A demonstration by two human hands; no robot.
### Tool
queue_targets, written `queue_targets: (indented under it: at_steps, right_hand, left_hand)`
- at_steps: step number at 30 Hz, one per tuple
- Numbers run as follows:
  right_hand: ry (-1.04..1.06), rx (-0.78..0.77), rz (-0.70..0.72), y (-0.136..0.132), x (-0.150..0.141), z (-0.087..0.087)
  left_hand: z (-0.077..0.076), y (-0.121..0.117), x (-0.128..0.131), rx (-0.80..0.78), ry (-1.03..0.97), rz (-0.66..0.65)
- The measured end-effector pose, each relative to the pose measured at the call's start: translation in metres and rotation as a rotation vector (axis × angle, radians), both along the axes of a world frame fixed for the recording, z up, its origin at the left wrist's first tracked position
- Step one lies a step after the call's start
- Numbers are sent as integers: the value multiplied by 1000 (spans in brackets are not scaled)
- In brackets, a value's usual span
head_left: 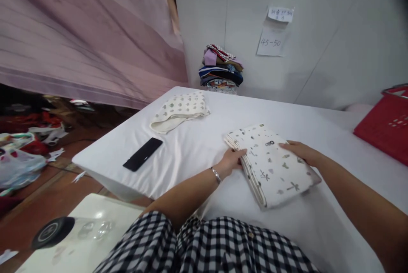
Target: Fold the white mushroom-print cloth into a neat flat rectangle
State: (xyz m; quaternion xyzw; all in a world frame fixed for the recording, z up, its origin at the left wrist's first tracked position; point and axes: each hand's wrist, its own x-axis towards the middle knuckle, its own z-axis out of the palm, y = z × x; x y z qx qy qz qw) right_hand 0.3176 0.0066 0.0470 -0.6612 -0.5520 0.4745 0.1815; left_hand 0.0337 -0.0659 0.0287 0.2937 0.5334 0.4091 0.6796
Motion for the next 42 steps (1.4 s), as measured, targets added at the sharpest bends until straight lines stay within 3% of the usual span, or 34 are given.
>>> queue_targets:
  at_steps: [3, 9, 16, 22, 27, 34, 42]
  right_hand:
    - [96, -111, 36, -2, -1, 4]
    - [-4, 25, 103, -3, -6, 9]
    - [-524, 435, 311, -21, -46, 36]
    - [-825, 596, 489, -65, -95, 58]
    - [-794, 589, 479, -80, -100, 64]
    - [-576, 536, 408, -81, -88, 84]
    - [-797, 583, 325, -82, -91, 80]
  left_hand:
    - [-5, 3, 0, 23, 75, 12]
    - [-2, 0, -5, 4, -19, 27]
    - [26, -1, 5, 82, -33, 37]
    - [41, 3, 21, 184, -60, 33]
    - [45, 5, 31, 209, -43, 46]
    - [51, 15, 45, 218, -40, 53]
    - [65, 18, 61, 247, -172, 13]
